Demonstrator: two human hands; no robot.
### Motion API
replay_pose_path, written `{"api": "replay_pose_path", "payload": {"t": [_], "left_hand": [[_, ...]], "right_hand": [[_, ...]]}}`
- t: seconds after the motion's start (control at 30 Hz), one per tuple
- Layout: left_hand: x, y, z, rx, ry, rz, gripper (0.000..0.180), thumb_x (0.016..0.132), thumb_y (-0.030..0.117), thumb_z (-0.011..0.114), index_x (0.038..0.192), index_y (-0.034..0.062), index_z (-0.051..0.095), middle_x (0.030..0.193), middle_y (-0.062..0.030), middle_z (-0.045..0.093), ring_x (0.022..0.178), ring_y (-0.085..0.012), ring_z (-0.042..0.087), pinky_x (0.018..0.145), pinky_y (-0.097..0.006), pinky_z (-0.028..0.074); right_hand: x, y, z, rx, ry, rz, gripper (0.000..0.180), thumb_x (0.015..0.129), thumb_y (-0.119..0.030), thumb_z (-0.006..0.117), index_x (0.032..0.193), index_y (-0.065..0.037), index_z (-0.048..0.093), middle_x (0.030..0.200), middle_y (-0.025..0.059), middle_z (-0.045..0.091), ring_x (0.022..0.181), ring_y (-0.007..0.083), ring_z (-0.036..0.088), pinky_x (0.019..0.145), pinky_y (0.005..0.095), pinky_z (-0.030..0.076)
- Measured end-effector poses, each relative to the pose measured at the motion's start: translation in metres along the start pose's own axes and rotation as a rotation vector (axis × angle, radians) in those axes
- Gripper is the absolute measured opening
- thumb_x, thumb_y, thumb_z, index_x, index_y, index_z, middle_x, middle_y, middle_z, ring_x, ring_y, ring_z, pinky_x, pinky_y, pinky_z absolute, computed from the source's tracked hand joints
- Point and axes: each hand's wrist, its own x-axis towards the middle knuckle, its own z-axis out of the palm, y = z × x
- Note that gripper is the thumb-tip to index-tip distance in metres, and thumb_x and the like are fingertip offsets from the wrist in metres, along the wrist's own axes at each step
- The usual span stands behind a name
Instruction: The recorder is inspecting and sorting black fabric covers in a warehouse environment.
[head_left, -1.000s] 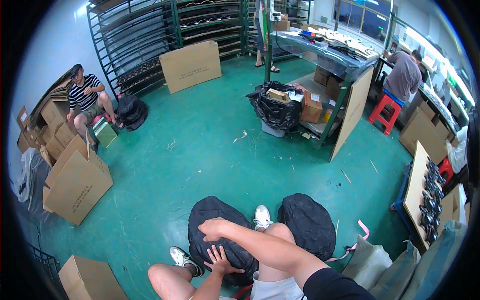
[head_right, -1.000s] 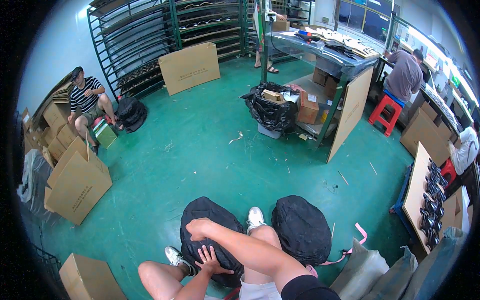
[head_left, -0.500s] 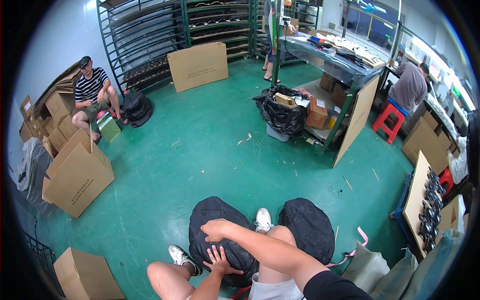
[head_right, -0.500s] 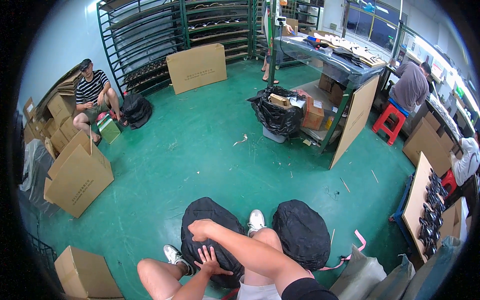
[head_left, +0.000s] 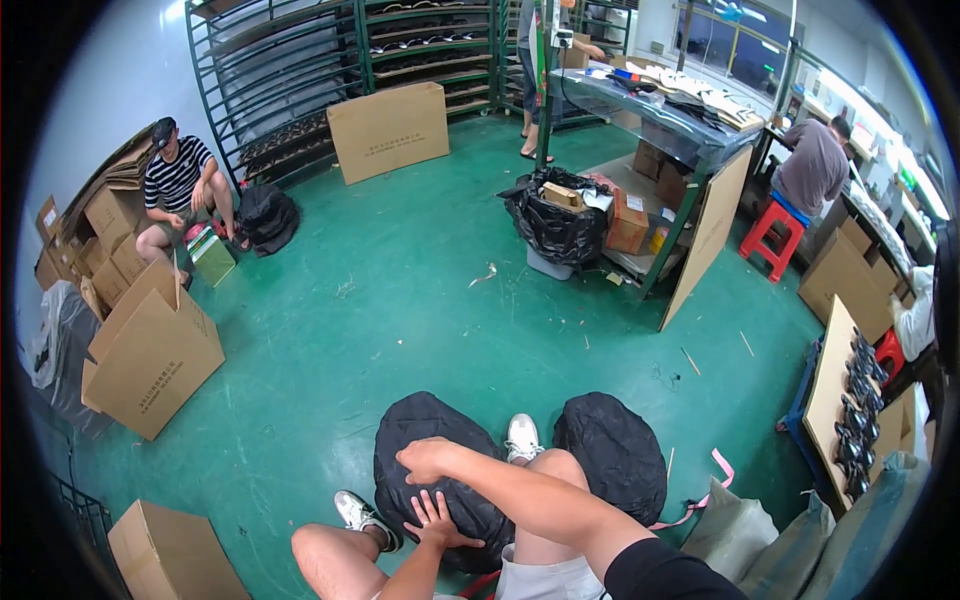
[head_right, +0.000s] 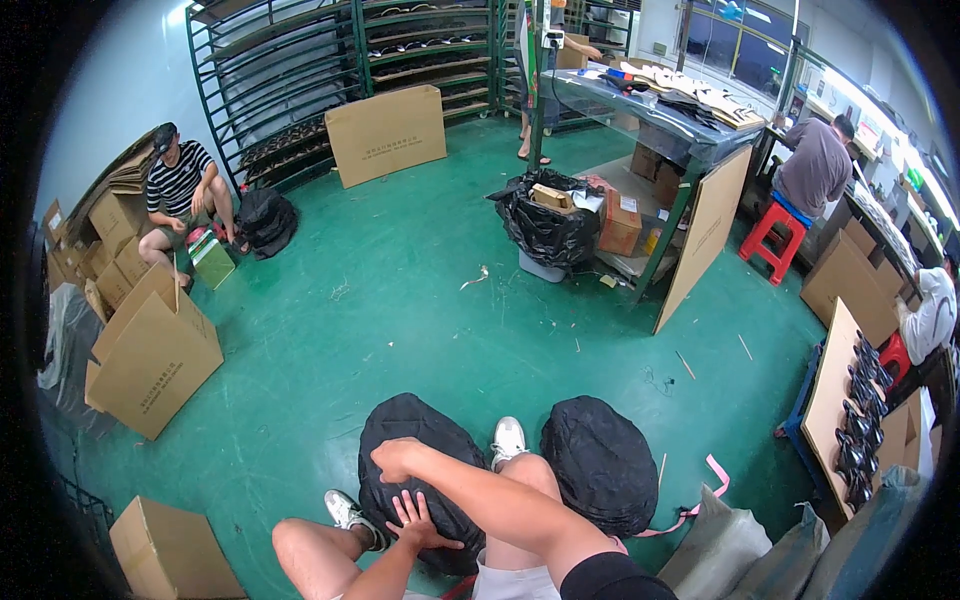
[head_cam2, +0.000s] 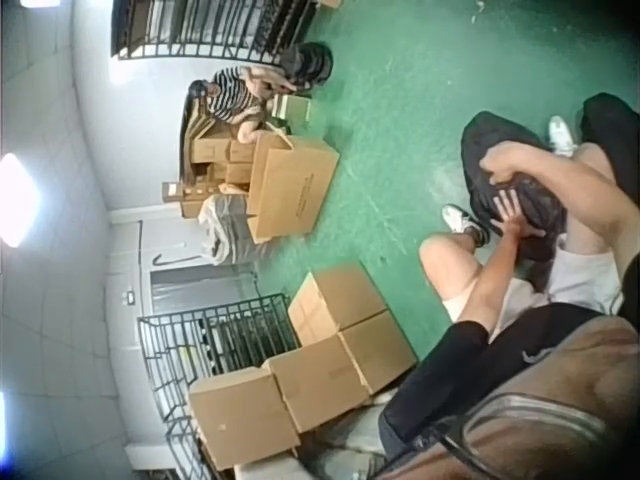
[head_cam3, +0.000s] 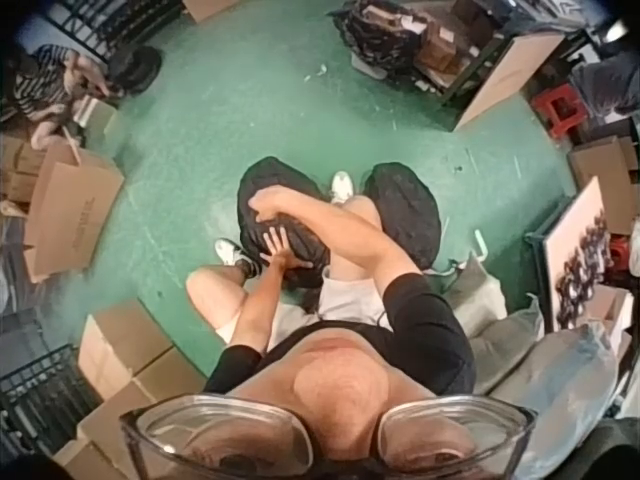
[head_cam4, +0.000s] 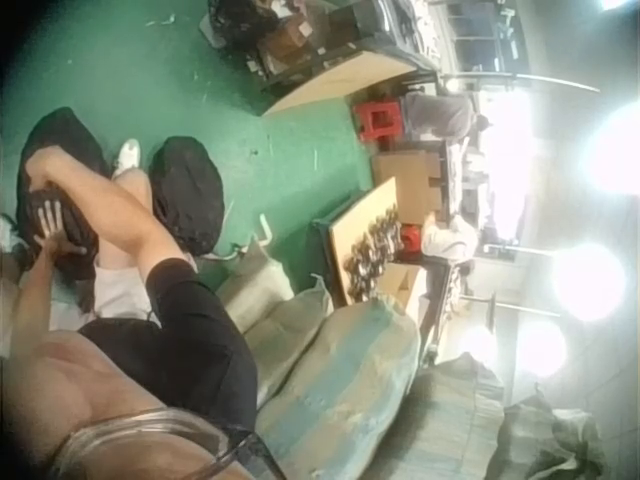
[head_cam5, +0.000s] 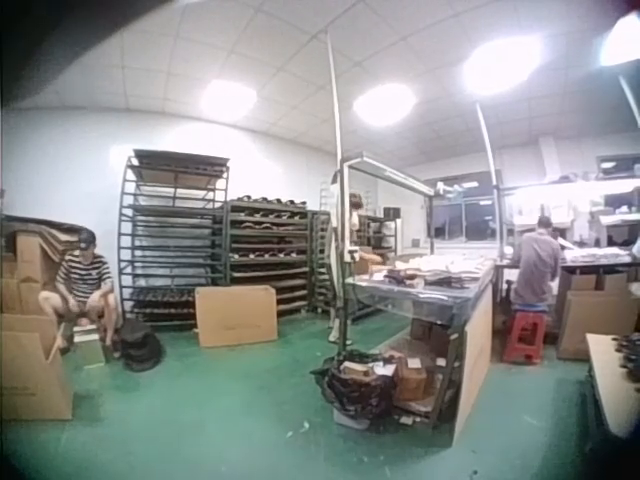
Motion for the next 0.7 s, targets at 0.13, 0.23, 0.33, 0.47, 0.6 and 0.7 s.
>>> {"api": "replay_pose_path", "payload": {"t": [0.13,0.23,0.33,0.47,0.6,0.7], "left_hand": [[0.002,0.001,0.0,-0.001,-0.009,-0.003,0.167,0.037,0.084,0.076,0.15,0.0137,-0.025,0.154,-0.0165,-0.034,0.141,-0.0402,-0.031,0.106,-0.075,0.002],[0.001,0.001,0.0,-0.004,-0.005,-0.011,0.166,0.037,0.084,0.076,0.15,0.0134,-0.024,0.154,-0.0169,-0.033,0.141,-0.0398,-0.03,0.106,-0.075,0.002],[0.002,0.001,-0.003,-0.033,0.049,-0.01,0.163,0.039,0.083,0.076,0.151,0.0145,-0.021,0.156,-0.0152,-0.029,0.143,-0.0378,-0.028,0.107,-0.074,0.003],[-0.005,0.002,-0.003,-0.033,0.076,0.01,0.16,0.041,0.08,0.079,0.153,0.0164,-0.018,0.158,-0.0128,-0.027,0.144,-0.0356,-0.027,0.108,-0.073,0.003],[-0.002,0.002,0.001,-0.028,0.046,-0.007,0.162,0.039,0.082,0.077,0.153,0.0162,-0.018,0.158,-0.0135,-0.026,0.144,-0.0365,-0.026,0.107,-0.074,0.004],[0.0,0.003,0.001,-0.004,0.041,-0.008,0.164,0.037,0.085,0.074,0.153,0.0149,-0.017,0.158,-0.0148,-0.024,0.144,-0.0376,-0.025,0.107,-0.074,0.005]], "right_hand": [[-0.001,0.001,0.004,0.023,0.096,-0.008,0.033,0.079,-0.025,0.067,0.098,0.002,0.07,0.103,0.0219,0.069,0.102,0.0349,0.066,0.086,0.0443,0.053],[0.003,0.004,0.007,0.024,0.105,-0.008,0.033,0.079,-0.025,0.066,0.097,0.002,0.071,0.103,0.0219,0.069,0.101,0.0349,0.066,0.085,0.0446,0.054],[0.009,0.009,0.003,0.012,0.079,-0.02,0.034,0.079,-0.027,0.066,0.098,0.001,0.068,0.102,0.0225,0.069,0.099,0.0365,0.066,0.084,0.0461,0.054],[-0.007,-0.002,0.007,0.008,0.036,-0.044,0.036,0.079,-0.03,0.067,0.101,0.0,0.065,0.101,0.0233,0.068,0.097,0.039,0.066,0.083,0.0483,0.053],[-0.001,0.011,-0.004,0.025,0.065,-0.035,0.038,0.083,-0.03,0.066,0.106,0.0,0.063,0.104,0.0224,0.068,0.103,0.0381,0.064,0.089,0.0478,0.05],[-0.005,0.009,-0.003,0.028,0.06,-0.037,0.039,0.083,-0.03,0.067,0.107,0.001,0.062,0.106,0.0224,0.067,0.106,0.0376,0.062,0.09,0.047,0.049]]}}
